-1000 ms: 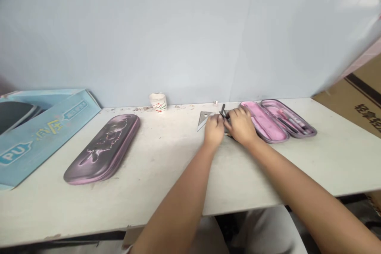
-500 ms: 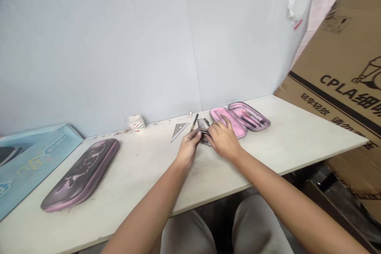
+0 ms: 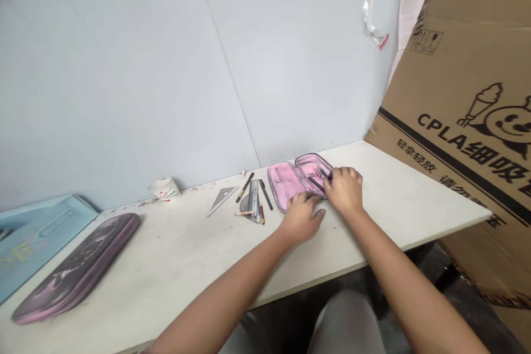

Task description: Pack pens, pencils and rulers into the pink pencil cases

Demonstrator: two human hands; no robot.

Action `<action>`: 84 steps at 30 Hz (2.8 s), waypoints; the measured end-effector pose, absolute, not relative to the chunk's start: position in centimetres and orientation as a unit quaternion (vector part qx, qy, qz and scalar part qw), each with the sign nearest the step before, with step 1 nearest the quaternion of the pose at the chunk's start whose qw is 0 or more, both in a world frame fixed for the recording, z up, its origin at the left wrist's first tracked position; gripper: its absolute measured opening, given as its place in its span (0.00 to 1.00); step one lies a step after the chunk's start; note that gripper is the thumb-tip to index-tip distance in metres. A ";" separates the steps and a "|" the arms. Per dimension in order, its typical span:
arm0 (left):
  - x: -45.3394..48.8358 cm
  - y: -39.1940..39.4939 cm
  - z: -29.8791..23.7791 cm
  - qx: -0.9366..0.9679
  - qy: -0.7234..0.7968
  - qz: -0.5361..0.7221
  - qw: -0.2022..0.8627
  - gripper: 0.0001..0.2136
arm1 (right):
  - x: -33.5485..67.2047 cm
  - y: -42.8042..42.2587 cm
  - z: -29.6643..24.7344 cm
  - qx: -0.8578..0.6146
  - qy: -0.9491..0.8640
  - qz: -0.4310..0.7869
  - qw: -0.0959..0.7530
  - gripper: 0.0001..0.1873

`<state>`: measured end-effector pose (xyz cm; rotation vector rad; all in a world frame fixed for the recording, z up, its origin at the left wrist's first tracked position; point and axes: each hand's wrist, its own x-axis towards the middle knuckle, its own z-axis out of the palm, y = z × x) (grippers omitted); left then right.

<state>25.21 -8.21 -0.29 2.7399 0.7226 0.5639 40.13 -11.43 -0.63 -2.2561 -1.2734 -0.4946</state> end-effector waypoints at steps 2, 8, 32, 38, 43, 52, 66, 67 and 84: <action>25.9 -8.4 -0.6 0.947 0.242 0.182 0.107 0.18 | 41.1 -11.4 -1.0 -0.839 -0.467 -0.165 0.225 0.17; 24.7 -7.3 0.0 0.941 0.246 0.197 0.125 0.16 | 41.8 -11.2 -2.1 -0.845 -0.480 -0.142 0.186 0.20; 9.9 -0.3 -0.1 0.807 0.389 0.327 0.300 0.05 | 25.5 -5.8 0.2 -0.624 -0.688 -0.096 0.358 0.12; 9.9 -0.5 -0.4 0.634 0.319 0.409 0.573 0.06 | 23.9 -5.0 0.1 -0.583 -0.748 -0.059 0.312 0.13; 10.0 -0.7 -0.1 0.591 0.305 0.422 0.617 0.08 | 24.1 -4.7 0.0 -0.552 -0.767 -0.071 0.319 0.11; 7.5 3.3 1.7 0.708 0.445 0.402 0.372 0.10 | 27.4 -4.3 -0.3 -0.612 -0.702 -0.213 0.294 0.11; 16.0 14.9 1.1 0.788 0.604 0.118 -0.022 0.23 | 28.8 -3.8 1.0 -0.646 -0.651 -0.300 0.263 0.13; 16.0 15.2 1.0 0.790 0.600 0.127 -0.026 0.21 | 28.8 -3.8 1.0 -0.646 -0.650 -0.301 0.264 0.13; 10.0 4.7 3.6 0.915 0.320 0.236 0.064 0.09 | 27.6 -3.6 -0.3 -0.596 -0.715 -0.242 0.273 0.11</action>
